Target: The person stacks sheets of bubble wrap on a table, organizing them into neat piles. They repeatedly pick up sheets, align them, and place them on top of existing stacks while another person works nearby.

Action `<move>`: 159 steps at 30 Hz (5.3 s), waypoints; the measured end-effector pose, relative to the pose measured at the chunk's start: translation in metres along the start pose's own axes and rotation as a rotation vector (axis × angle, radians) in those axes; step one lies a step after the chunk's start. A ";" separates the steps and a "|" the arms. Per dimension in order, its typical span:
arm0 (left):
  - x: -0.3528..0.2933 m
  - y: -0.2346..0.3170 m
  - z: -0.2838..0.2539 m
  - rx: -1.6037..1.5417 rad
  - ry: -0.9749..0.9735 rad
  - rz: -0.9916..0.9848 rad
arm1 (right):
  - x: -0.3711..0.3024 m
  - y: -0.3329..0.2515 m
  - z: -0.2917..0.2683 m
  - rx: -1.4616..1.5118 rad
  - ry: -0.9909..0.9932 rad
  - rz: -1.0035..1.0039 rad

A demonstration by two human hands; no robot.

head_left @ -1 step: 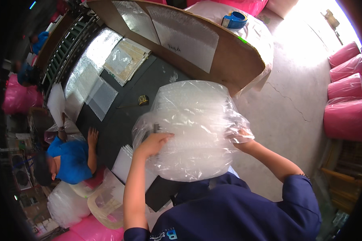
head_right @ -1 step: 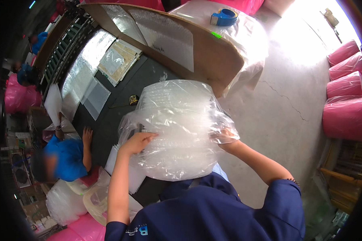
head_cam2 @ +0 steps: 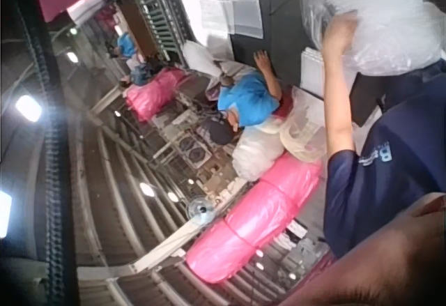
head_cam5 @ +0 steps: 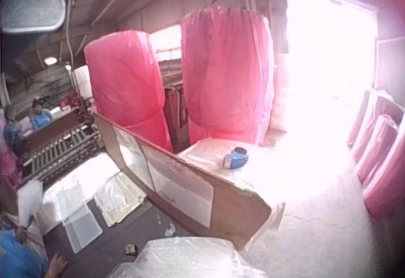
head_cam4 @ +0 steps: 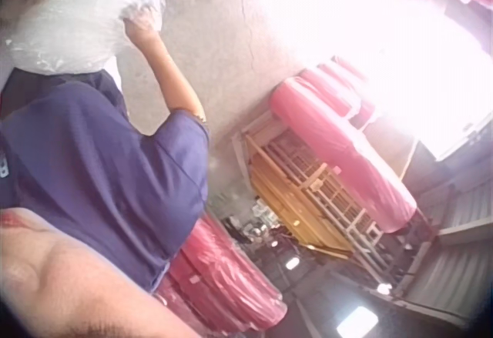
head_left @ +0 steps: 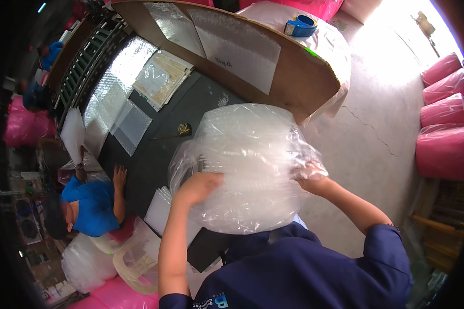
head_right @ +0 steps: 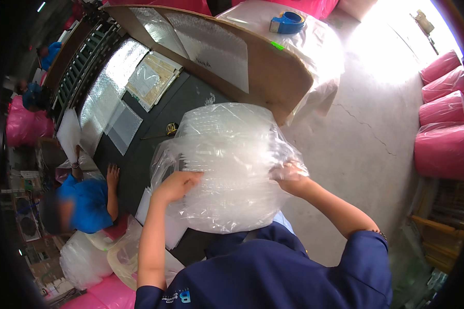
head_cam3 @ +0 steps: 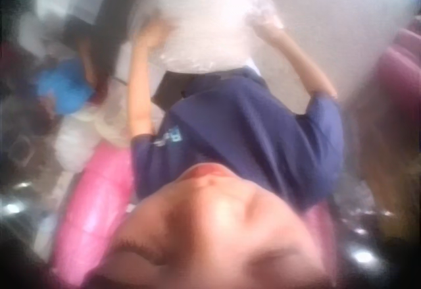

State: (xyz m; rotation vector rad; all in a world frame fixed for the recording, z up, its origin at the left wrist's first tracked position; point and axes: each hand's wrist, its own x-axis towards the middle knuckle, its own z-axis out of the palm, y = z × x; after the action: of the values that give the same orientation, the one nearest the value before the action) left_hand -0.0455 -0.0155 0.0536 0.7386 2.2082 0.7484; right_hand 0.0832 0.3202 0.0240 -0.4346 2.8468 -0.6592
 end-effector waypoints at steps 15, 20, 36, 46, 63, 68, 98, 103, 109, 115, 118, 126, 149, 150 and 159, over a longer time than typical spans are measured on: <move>0.047 0.028 0.013 0.366 0.361 0.244 | 0.054 -0.021 -0.018 0.036 -0.003 0.070; 0.039 0.042 0.028 0.596 0.232 0.189 | 0.038 -0.035 -0.022 0.028 -0.050 0.064; 0.021 -0.023 0.035 -0.190 0.348 -0.093 | 0.096 -0.041 0.002 0.001 -0.489 0.313; -0.014 0.016 0.066 0.562 0.672 -0.076 | 0.092 -0.110 0.039 -0.115 0.158 -0.109; -0.084 0.132 0.025 -0.694 0.731 0.566 | 0.021 -0.115 0.022 0.101 0.313 0.234; -0.039 0.219 0.056 -0.376 -0.396 0.452 | -0.030 -0.051 0.105 0.455 0.387 0.276; 0.077 0.136 0.102 0.639 0.390 0.190 | -0.088 0.005 0.151 0.657 0.498 0.525; 0.069 0.194 0.049 0.122 0.711 0.537 | -0.111 0.019 0.160 0.622 0.500 0.619; 0.085 0.076 0.051 0.600 0.579 -0.039 | -0.110 0.025 0.159 0.630 0.487 0.657; 0.063 0.088 0.046 0.207 0.520 -0.459 | -0.036 -0.008 0.096 1.012 0.938 0.566; 0.061 0.014 0.048 -0.491 0.526 -0.428 | -0.032 -0.024 0.077 0.793 0.810 0.589; 0.068 0.013 0.029 -1.040 0.174 -0.393 | -0.026 -0.017 0.047 1.124 0.371 0.329; 0.158 0.123 0.040 0.082 0.575 0.567 | 0.003 0.048 0.115 0.601 0.566 0.210; 0.166 0.149 0.065 0.020 0.442 0.605 | -0.001 0.049 0.115 0.595 0.563 0.207; 0.241 0.206 0.139 0.856 0.261 0.399 | 0.011 0.047 0.115 0.552 0.521 0.149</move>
State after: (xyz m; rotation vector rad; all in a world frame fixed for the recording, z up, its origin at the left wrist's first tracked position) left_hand -0.0294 0.3280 0.0103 1.6020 2.6500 0.0177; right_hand 0.0901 0.3112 -0.1004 0.0532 2.9027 -1.6622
